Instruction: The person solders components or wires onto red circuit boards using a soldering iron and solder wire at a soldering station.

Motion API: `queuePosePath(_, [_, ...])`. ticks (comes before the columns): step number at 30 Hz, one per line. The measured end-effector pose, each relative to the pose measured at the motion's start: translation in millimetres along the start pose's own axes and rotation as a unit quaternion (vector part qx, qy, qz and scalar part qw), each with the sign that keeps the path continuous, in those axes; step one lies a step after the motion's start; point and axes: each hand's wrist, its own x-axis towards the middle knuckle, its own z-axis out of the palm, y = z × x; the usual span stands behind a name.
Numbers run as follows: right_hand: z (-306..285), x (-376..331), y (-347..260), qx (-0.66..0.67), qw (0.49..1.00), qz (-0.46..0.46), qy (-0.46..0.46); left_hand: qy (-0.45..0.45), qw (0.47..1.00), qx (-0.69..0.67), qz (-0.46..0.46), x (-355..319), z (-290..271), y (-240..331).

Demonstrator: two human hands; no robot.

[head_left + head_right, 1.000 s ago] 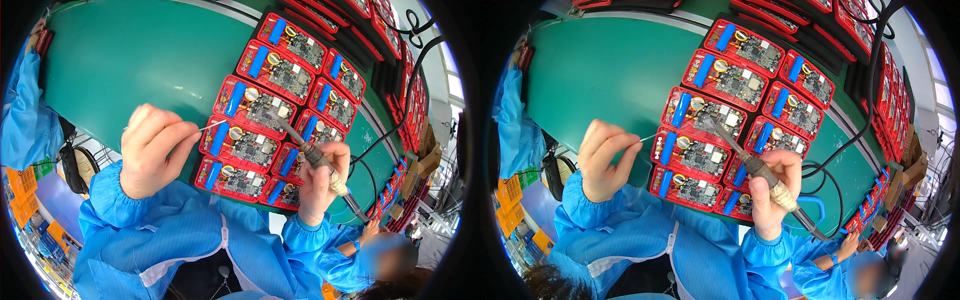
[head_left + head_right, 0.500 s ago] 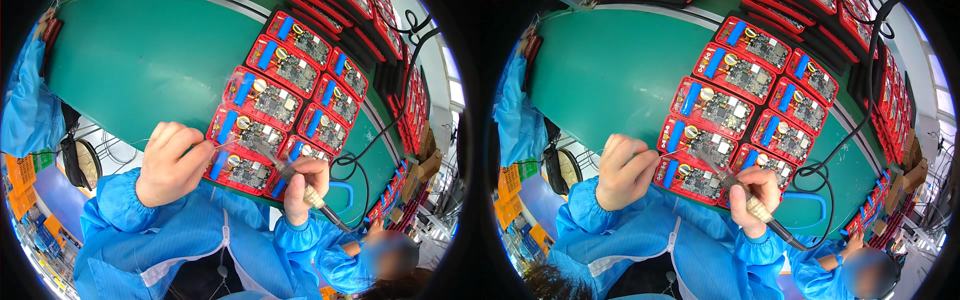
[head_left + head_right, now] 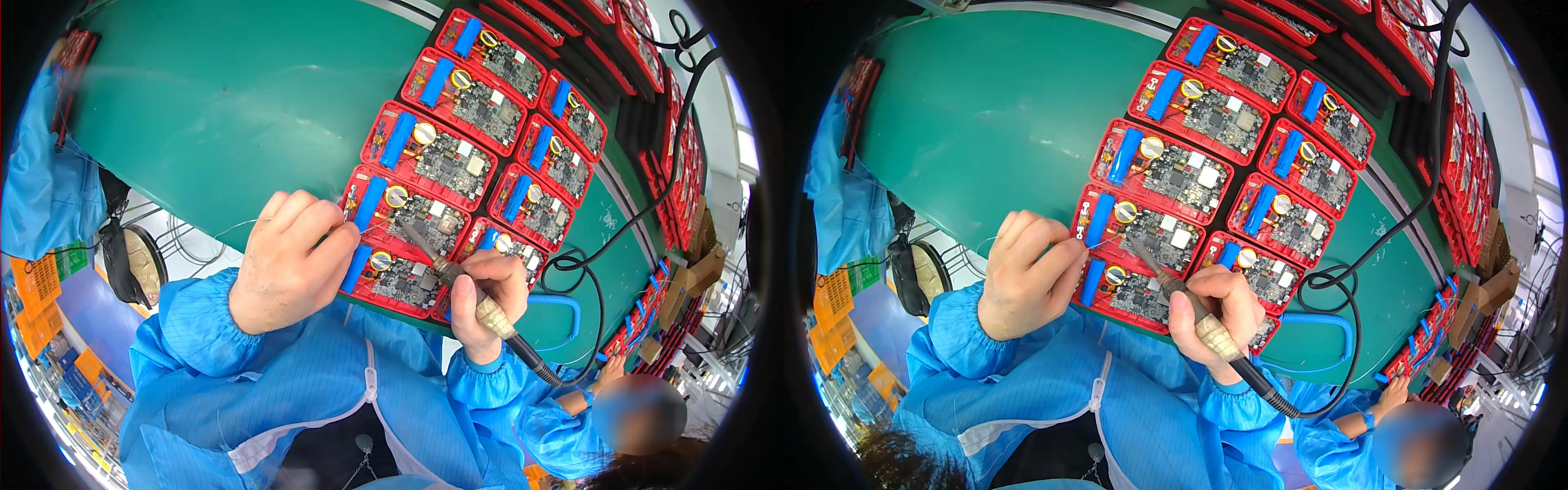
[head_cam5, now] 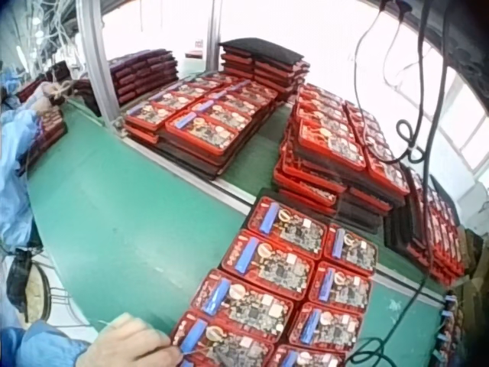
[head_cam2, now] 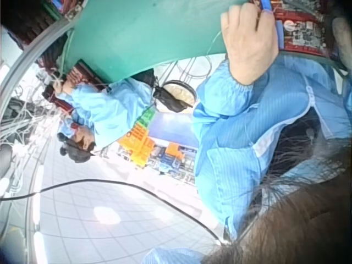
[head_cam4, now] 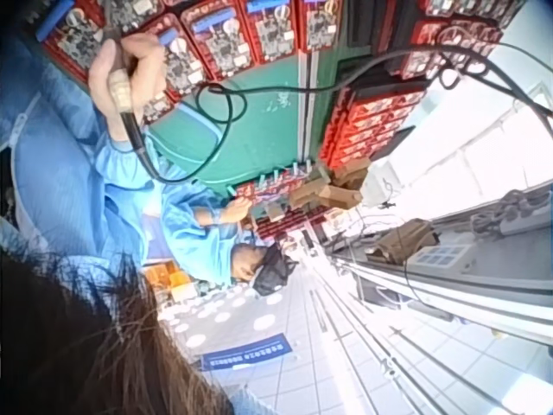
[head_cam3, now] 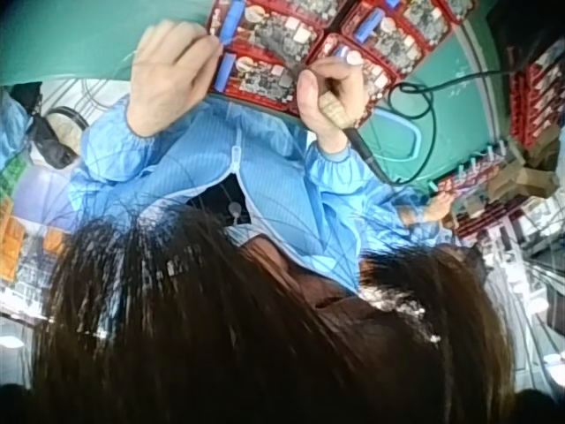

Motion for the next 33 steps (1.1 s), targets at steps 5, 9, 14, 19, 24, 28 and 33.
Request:
queuePosePath(5, [-1.4, -0.4, 0.9, -0.004, 1.0, -0.001, -0.001, -0.007, 1.0, 0.002, 0.002, 2.7, 1.5, -0.2])
queuePosePath(9, [0.0, -0.1, 1.8, 0.009, 1.0, 0.003, 0.004, -0.012, 1.0, 0.005, 0.005, 5.3, 3.4, -1.6])
queuePosePath(14, [0.4, -0.2, 4.3, 0.005, 1.0, -0.011, 0.002, -0.02, 1.0, 0.003, 0.002, 8.7, 3.2, 0.3])
queuePosePath(19, [-1.0, -2.5, 2.1, -0.009, 1.0, -0.003, -0.006, -0.036, 0.999, 0.005, -0.009, 9.5, 1.5, 2.0])
queuePosePath(24, [-3.7, -10.4, -12.1, 0.032, 0.992, 0.076, 0.091, 0.034, 0.998, 0.026, 0.037, 9.0, -10.9, 1.2])
queuePosePath(28, [-14.8, -22.5, -13.5, 0.084, 0.983, 0.082, 0.144, -0.001, 0.999, 0.048, 0.022, -9.0, -26.9, 5.6])
queuePosePath(33, [-15.3, -44.6, -14.6, 0.172, 0.981, 0.055, 0.066, 0.003, 0.991, -0.107, -0.074, -37.6, -25.9, 18.0])
